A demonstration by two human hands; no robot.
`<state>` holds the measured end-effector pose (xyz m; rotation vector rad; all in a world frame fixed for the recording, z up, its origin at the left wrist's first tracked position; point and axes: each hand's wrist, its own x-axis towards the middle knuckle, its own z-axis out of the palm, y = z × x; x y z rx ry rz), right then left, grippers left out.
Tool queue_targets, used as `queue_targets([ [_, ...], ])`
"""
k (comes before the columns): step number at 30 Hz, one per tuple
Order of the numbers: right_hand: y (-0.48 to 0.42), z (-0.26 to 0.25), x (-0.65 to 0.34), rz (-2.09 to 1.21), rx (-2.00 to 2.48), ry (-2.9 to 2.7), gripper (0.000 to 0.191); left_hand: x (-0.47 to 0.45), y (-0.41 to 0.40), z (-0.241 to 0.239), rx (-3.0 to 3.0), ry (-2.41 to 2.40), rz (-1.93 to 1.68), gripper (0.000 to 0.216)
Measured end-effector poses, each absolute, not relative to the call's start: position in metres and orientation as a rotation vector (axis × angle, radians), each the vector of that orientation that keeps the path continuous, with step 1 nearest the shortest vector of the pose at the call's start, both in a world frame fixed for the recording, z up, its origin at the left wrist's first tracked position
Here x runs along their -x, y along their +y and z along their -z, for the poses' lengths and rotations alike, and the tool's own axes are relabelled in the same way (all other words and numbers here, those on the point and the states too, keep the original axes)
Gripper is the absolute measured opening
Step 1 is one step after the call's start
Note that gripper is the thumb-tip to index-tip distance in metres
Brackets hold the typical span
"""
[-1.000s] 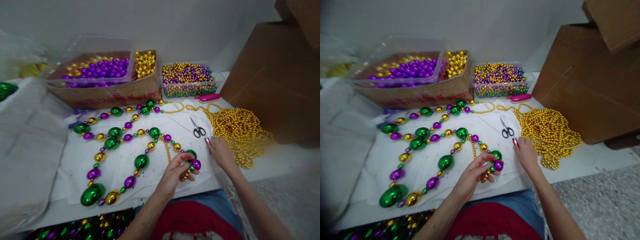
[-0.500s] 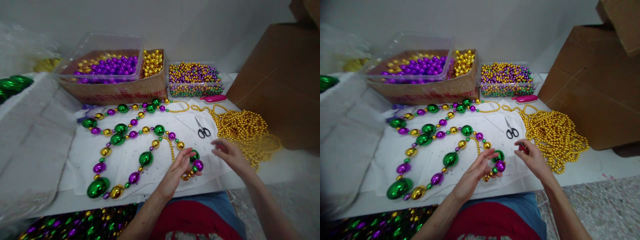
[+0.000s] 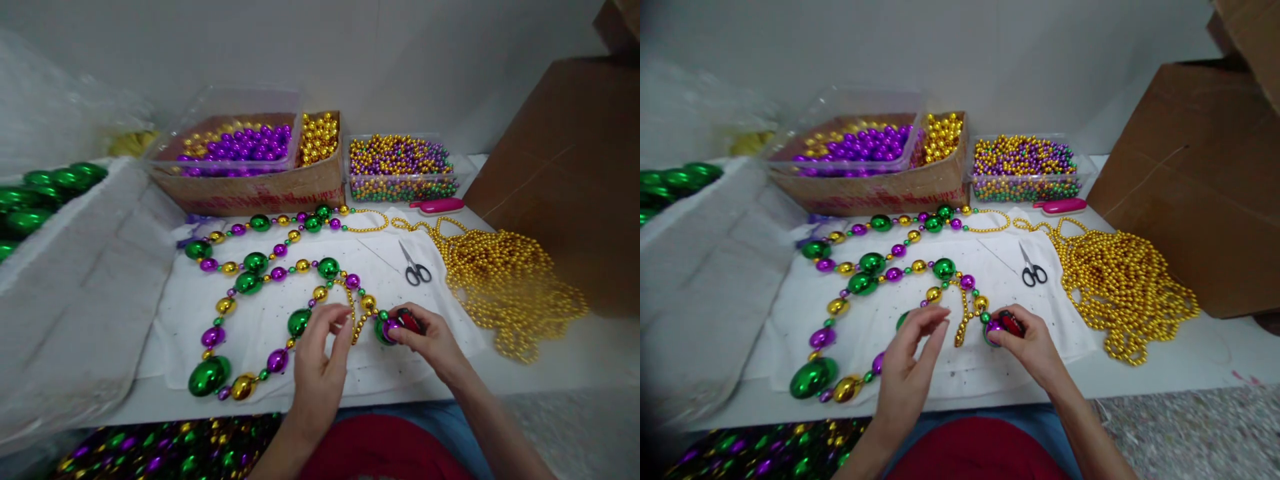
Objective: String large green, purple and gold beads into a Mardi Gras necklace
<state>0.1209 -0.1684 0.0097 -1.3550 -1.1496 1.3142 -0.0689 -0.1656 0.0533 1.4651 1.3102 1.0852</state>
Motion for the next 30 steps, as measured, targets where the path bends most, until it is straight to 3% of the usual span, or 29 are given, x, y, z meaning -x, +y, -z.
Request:
queue_targets([
  [6, -0.179, -0.01, -0.089, -1.2, 1.336, -0.958, 0.03, 0.056, -0.181, -0.038, -1.553, 1.284, -0.955, 0.023],
  [13, -0.192, -0.009, -0.072, -1.074, 1.31, -1.035, 0.022, 0.039, -0.175, -0.016, -1.063, 1.144, -1.109, 0.017],
  [22, -0.202, -0.013, -0.074, -1.398, 1.063, -0.905, 0.034, 0.037, -0.168, -0.008, -0.947, 1.108, -1.182, 0.02],
  [30, -0.196, -0.008, -0.109, -1.359, 1.298, -0.886, 0.043, 0.048, -0.167, -0.025, -1.194, 1.044, -0.994, 0.023],
])
